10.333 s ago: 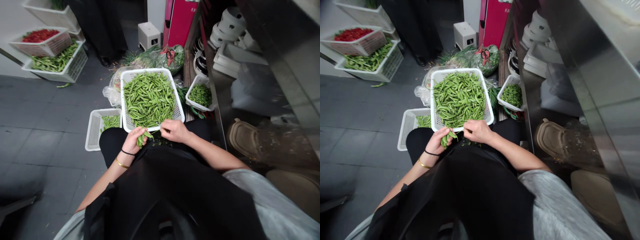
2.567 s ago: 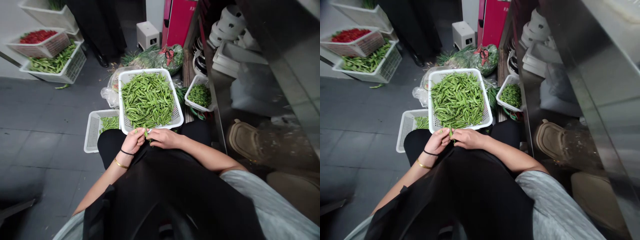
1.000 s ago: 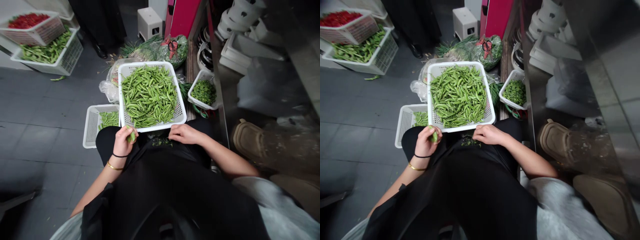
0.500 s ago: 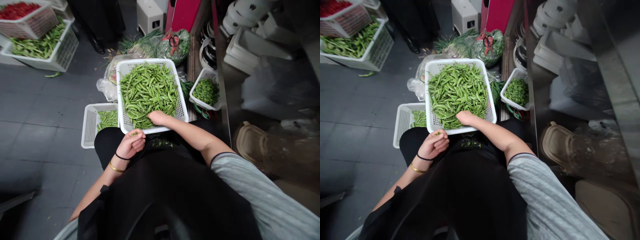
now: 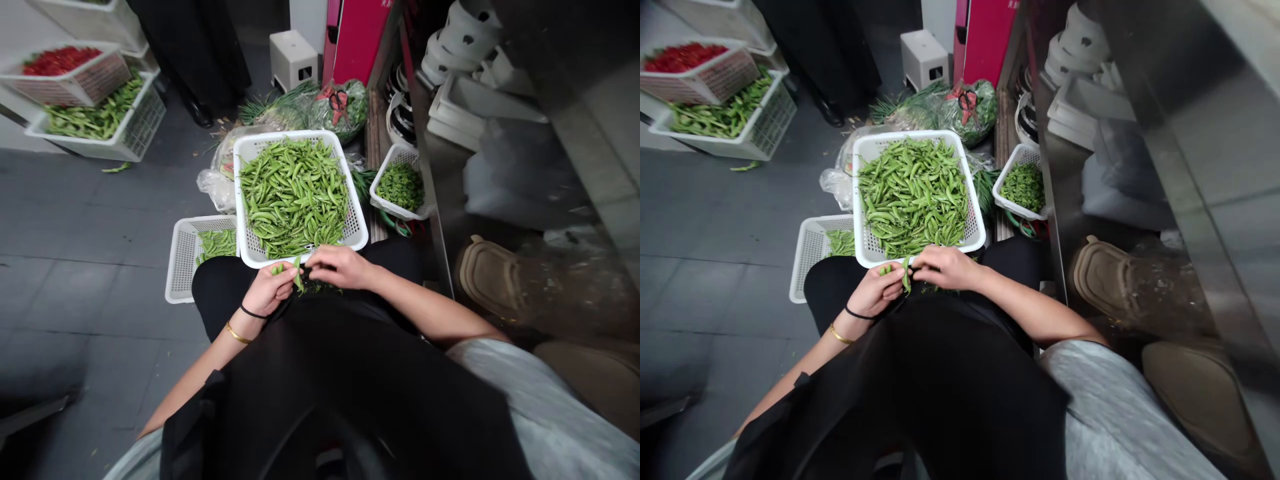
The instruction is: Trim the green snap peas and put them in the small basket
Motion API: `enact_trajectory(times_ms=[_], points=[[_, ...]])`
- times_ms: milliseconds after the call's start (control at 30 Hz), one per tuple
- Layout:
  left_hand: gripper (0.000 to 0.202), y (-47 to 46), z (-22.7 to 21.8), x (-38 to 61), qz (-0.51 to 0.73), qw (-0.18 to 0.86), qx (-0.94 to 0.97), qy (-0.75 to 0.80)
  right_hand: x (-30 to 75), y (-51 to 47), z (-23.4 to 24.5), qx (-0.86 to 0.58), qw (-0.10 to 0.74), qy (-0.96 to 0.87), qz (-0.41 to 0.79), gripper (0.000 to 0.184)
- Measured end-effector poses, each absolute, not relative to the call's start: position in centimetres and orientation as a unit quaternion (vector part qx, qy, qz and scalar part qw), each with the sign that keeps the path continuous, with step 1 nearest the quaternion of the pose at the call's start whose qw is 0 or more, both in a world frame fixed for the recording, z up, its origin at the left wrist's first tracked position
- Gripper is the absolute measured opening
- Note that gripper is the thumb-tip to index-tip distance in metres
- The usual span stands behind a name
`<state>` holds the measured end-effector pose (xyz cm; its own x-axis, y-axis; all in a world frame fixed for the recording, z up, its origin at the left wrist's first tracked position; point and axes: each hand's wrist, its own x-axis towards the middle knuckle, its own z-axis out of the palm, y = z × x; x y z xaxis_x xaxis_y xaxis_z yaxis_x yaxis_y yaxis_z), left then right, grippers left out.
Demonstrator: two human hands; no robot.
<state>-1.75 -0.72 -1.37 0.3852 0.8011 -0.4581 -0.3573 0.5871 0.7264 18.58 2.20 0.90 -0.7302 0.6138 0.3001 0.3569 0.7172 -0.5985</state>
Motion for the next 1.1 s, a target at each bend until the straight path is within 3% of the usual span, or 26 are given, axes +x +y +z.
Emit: enact_trajectory(times_ms=[67,167,367,633,733,833,933,1100], points=[[0.026,-1.2,-0.9,-2.0,0.352,0.791,0.293,0.406,18.9,2.6,1.3,-0.328,0.266,-0.861,0.282,0.020],[0.030,-1.7,-0.5,-2.1,0.321,0.795,0.315,0.407,18.6,2.6,1.9,-0.305,0.209,-0.890,0.269,0.023],[0.026,-2.0,-0.5,-0.8,0.340,0.818,0.259,0.384,16.1,1.0,1.6,-0.423,0.087,-0.897,0.094,0.030],[0.026,-1.5,-0.9,-2.7,0.505,0.670,0.286,0.463,22.2,1.9,2.9,-0.480,0.238,-0.823,0.189,0.024],[0.023,-1.6,-0.6,-3.0,0.498,0.630,0.348,0.484,22.5,1.7,3.5,-0.475,0.220,-0.816,0.243,0.018],[0.020,-1.6,0.1,-2.8,0.451,0.591,0.450,0.495,19.9,1.3,2.9,-0.381,0.142,-0.875,0.261,0.031],[0.018,-1.9,0.5,-2.9,0.418,0.552,0.524,0.495,17.8,1.3,1.6,-0.312,0.082,-0.914,0.247,0.023],[0.021,-3.0,-0.6,-2.5,0.423,0.600,0.455,0.504,17.3,1.6,0.0,-0.336,0.189,-0.873,0.300,0.032]])
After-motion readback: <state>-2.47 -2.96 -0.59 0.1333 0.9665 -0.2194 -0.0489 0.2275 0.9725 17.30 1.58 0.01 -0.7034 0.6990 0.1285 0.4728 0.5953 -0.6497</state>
